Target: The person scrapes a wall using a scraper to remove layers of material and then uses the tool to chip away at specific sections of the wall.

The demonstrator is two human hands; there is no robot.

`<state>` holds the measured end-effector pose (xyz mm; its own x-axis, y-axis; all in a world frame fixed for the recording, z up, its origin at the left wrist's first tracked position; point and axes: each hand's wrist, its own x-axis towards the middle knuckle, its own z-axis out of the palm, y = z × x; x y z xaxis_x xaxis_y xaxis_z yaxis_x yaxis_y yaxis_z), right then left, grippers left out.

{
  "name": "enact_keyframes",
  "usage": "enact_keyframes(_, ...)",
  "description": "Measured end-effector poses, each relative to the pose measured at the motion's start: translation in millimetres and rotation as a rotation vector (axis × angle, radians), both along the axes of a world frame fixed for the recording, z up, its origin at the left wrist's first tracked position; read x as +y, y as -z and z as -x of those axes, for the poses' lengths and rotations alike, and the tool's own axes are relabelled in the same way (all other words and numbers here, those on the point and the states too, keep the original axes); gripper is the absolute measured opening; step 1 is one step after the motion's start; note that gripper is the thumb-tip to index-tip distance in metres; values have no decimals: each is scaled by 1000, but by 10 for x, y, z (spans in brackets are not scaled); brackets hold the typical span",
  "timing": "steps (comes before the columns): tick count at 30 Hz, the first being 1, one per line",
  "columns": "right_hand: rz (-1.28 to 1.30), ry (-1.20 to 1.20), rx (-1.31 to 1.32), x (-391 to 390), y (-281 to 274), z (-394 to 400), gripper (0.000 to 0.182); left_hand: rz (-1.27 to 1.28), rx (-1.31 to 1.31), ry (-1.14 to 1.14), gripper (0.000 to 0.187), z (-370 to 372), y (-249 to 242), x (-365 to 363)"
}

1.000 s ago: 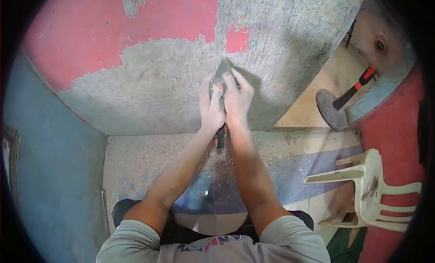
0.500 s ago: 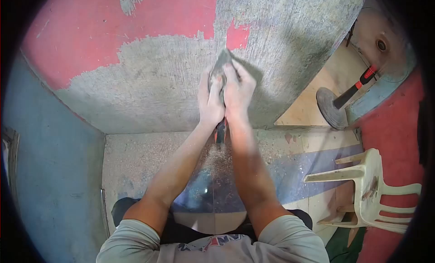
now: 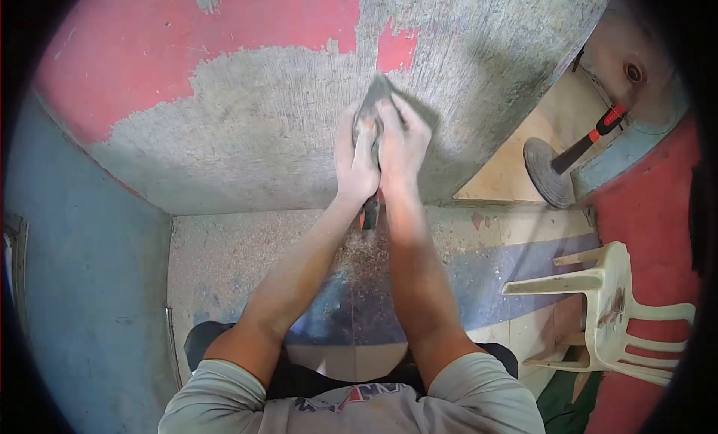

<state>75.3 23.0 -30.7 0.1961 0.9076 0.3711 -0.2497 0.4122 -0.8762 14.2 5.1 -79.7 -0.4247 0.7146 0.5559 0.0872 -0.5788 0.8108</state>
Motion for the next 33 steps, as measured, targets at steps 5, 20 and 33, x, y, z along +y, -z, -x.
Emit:
enact_keyframes(5, -136, -98, 86, 91, -765, 45, 30, -113, 34, 26, 41, 62, -895, 65)
enact_keyframes(20, -100, -46, 19, 94, -634, 52, 29, -31, 112, -80, 44, 85, -664, 37)
enact_keyframes(33, -99, -33, 44, 64, -522, 24, 31, -70, 110, 6, 40, 92, -666, 3)
